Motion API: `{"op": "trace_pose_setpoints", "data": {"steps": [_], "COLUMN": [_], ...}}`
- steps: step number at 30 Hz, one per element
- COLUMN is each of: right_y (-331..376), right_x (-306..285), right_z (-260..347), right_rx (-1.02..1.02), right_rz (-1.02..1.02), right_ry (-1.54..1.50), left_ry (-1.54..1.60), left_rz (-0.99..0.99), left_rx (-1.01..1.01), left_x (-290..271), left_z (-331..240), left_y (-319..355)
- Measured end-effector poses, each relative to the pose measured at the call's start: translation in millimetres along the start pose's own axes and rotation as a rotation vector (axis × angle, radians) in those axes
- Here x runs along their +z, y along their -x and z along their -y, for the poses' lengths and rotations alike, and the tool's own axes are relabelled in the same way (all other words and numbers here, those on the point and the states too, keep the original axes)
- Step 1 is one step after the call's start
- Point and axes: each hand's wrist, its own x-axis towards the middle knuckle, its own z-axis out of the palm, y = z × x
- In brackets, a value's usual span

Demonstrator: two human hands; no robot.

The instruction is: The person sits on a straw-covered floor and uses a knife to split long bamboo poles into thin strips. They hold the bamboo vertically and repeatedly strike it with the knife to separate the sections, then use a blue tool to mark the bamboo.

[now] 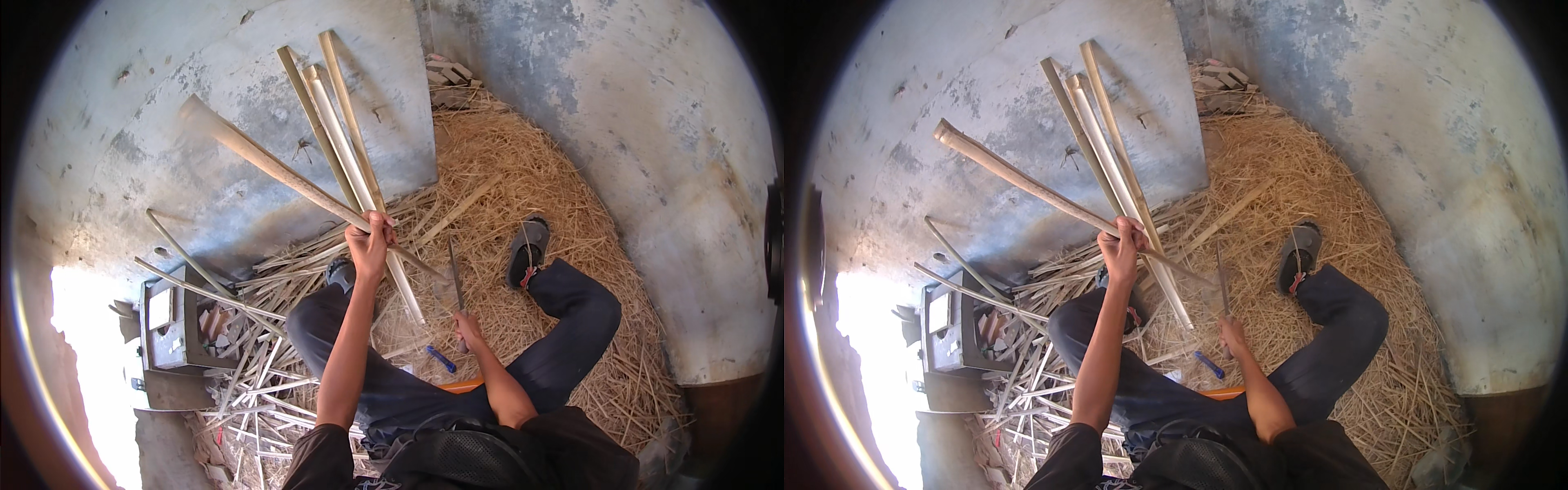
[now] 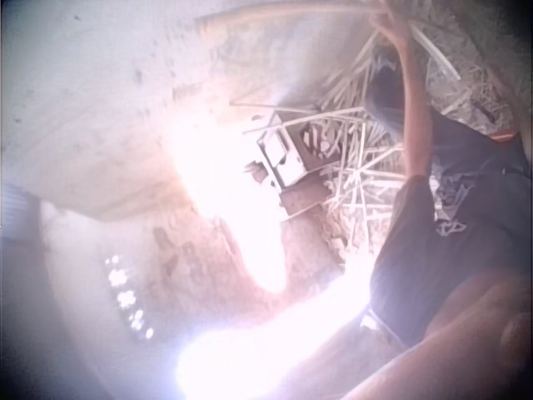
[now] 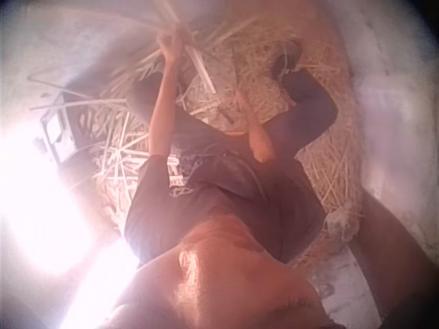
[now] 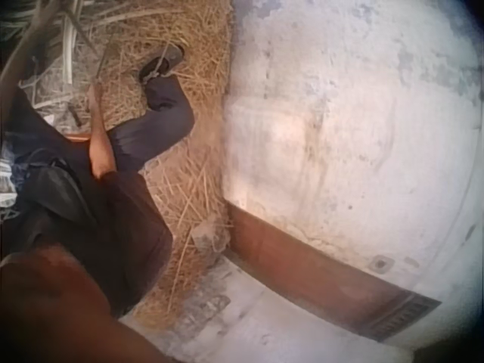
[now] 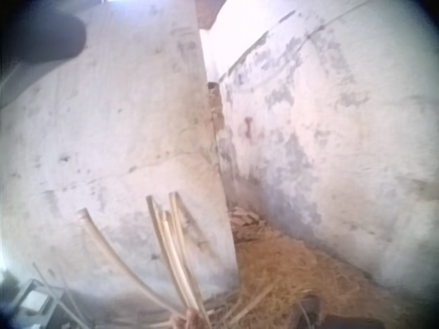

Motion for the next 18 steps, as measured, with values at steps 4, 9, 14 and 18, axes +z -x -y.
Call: {"op": "trace_pose_setpoints", "data": {"steps": [4, 9, 14, 18], "right_y": [2.9, -5.1, -6.7, -16.6], "right_x": [2.9, -3.8, -15.7, -2.3], "right_z": [2.5, -4.2, -25.1, -15.2], "right_rx": [-0.212, -0.069, 0.177, -0.055], "right_rz": [0.018, 0.085, -0.088, 0.008], "right_ry": [0.095, 0.01, 0.247, 0.197], "left_ry": [0.059, 0.03, 0.046, 0.04], "left_rz": [-0.255, -0.329, -0.344, -0.385], "left_rx": [0.039, 0.019, 0.013, 0.013], "left_x": [11.4, 0.8, -10.8, -16.8], "left_z": [-1.6, 0.5, 4.0, 5.0], "left_y": [-2.3, -4.7, -10.0, -12.6]}}
